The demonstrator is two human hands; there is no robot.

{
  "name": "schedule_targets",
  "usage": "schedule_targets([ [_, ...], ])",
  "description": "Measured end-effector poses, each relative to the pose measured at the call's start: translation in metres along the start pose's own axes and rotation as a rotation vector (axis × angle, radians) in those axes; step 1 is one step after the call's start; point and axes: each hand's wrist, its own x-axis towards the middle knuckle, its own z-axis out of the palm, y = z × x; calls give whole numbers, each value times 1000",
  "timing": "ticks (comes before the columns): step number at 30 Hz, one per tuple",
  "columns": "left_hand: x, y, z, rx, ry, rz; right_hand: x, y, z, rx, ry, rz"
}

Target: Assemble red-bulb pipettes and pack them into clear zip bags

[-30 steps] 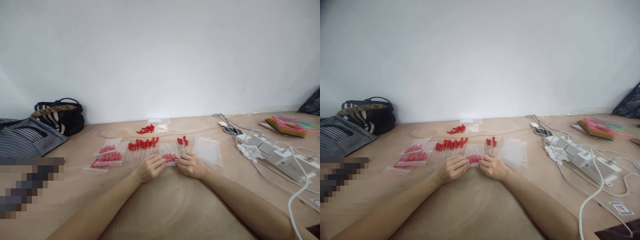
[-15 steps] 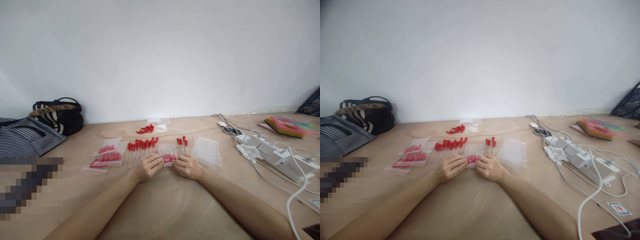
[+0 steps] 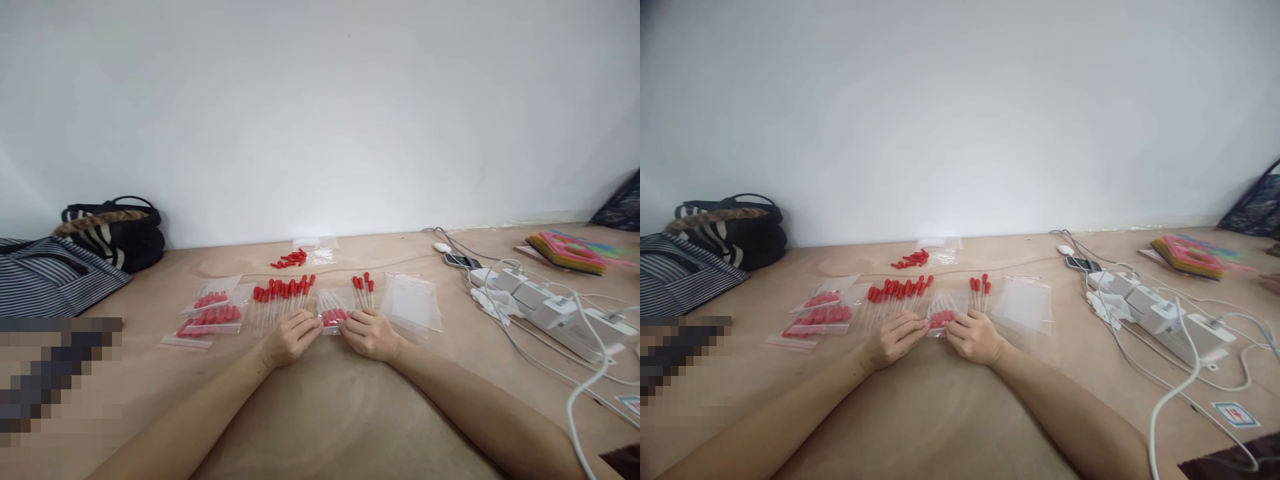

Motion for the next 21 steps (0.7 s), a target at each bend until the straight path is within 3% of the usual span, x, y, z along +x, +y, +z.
schedule_targets([
  [4,0,1,2,-10,6,-12,3,-1,-1,-32,-1,38],
  [9,0,2,3,-10,13,-3,12,-7,4,4,59,-22],
  [21,9,4,0,-25,3,68,16,-8,1,40,69,-92],
])
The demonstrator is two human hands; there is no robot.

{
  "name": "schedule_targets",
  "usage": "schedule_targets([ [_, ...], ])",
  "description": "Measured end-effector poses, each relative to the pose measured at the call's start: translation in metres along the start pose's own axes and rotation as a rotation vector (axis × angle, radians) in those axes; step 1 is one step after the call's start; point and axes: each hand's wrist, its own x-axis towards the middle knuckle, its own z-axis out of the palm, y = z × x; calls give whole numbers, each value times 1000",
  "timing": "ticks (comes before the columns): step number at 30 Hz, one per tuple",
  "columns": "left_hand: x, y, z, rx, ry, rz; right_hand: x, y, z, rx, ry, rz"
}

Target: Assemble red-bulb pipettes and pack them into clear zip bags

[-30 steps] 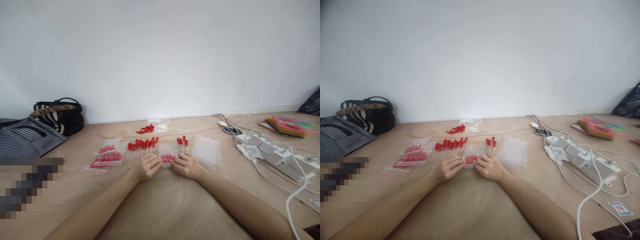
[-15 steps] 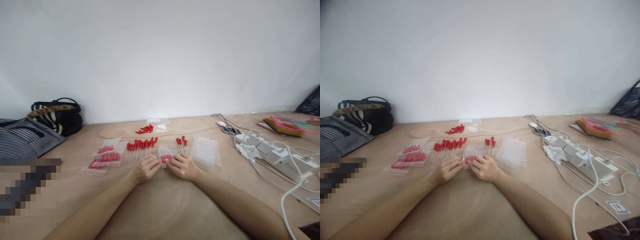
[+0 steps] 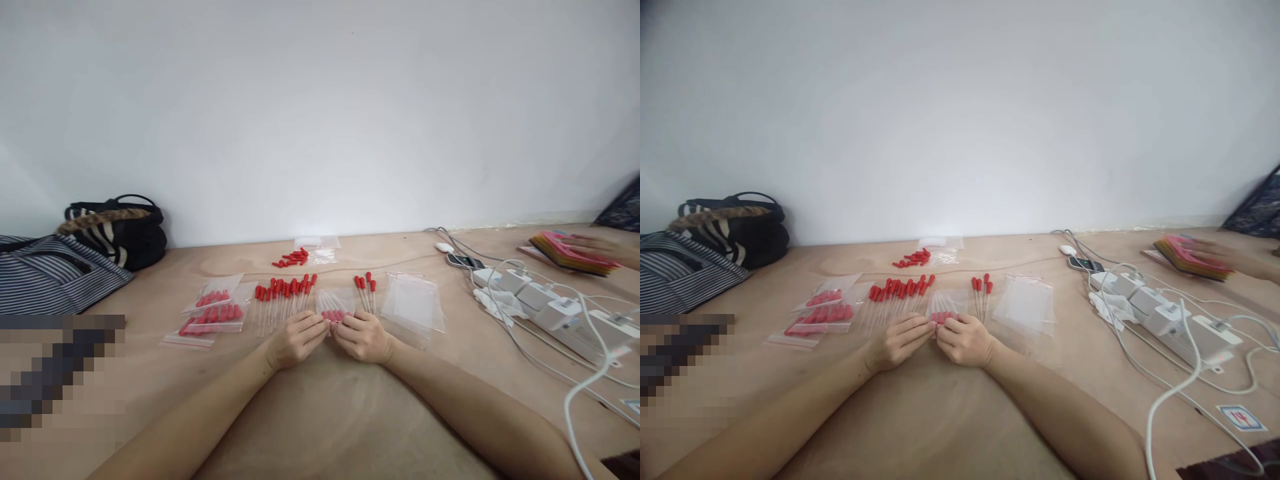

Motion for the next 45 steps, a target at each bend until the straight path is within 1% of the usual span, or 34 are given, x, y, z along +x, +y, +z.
schedule_targets([
  [2,1,0,-1,2,-3,30,1,-1,-1,-18,-10,-26],
  [5,1,0,-3,8,7,44,-1,-1,-4,-37,-22,-28],
  [15,-3,3,1,6,58,-57,-34,10,-29,-63,-113,49],
  [20,-7,1,0,-22,57,-97,-39,12,-35,-94,-170,104],
  [22,-7,1,0,-31,29,-132,-38,14,-35,-100,-142,160],
  [25,-4,2,2,-12,-26,-221,-35,15,-35,-81,-62,265],
  [27,-1,3,6,-28,-38,-276,-31,14,-35,-64,-5,309],
  [30,4,4,11,-132,-2,-354,-25,10,-35,-67,104,338],
  [33,10,6,9,-201,59,-406,-20,9,-36,-84,180,368],
  [36,13,5,-5,-93,102,-442,-20,11,-38,-72,179,405],
  [38,6,-2,-20,23,117,-457,-21,14,-38,-64,167,420],
  [39,-2,-8,-29,47,132,-457,-23,16,-38,-62,159,427],
  [40,-13,-16,-40,36,85,-440,-24,18,-37,-56,144,432],
  [41,-27,-25,-51,48,87,-446,-25,19,-36,-45,124,433],
  [42,-43,-36,-62,62,46,-461,-26,20,-35,-27,101,432],
  [44,-79,-58,-86,94,-83,-543,-27,21,-32,29,49,416],
  [45,-97,-68,-96,124,-117,-582,-28,21,-30,59,22,402],
])
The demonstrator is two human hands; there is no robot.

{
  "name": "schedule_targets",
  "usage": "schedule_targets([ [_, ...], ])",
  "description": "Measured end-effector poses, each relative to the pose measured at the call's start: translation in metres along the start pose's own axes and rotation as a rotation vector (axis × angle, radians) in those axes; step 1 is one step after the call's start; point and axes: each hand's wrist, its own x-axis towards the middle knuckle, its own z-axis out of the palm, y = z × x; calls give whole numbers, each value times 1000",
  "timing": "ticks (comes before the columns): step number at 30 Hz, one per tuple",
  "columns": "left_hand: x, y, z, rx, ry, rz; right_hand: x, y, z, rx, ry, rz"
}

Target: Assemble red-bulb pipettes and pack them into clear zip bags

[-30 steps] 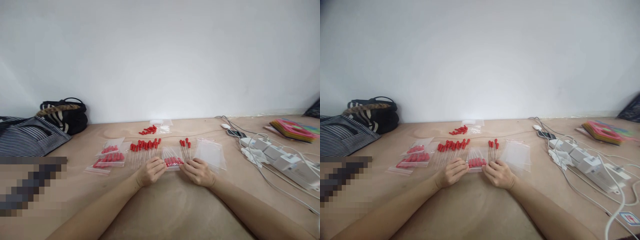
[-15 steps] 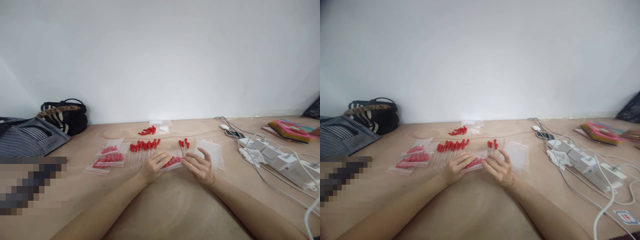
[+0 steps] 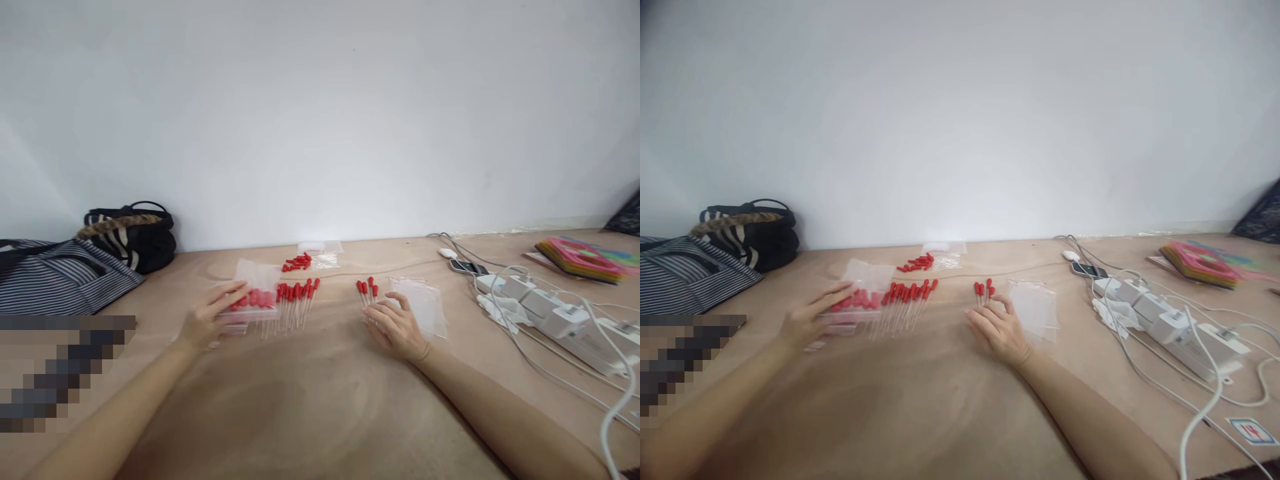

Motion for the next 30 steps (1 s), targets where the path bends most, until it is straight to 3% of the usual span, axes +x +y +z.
schedule_targets([
  [2,-17,-31,-11,82,-113,-53,0,0,3,40,-72,-20],
  [5,-33,-55,-20,122,-204,-101,-1,-1,7,81,-172,-33],
  [9,-35,-63,-26,118,-446,-14,-4,0,9,101,-253,1],
  [10,-33,-64,-27,132,-467,4,-4,0,9,94,-270,15],
  [12,-30,-62,-29,183,-389,27,-6,1,10,56,-281,61],
  [15,-23,-40,-25,221,-138,61,-7,6,13,-104,-244,235],
  [17,-18,-9,-17,147,-73,99,-7,12,12,-273,-245,411],
  [20,-8,47,0,6,-215,169,-9,28,6,-488,-365,673],
  [23,4,92,17,-142,-253,100,-15,47,-5,-592,-561,903],
  [26,12,111,29,-276,-296,48,-22,64,-14,-595,-713,1104],
  [30,13,115,36,-364,-321,-19,-27,81,-20,-448,-792,1232],
])
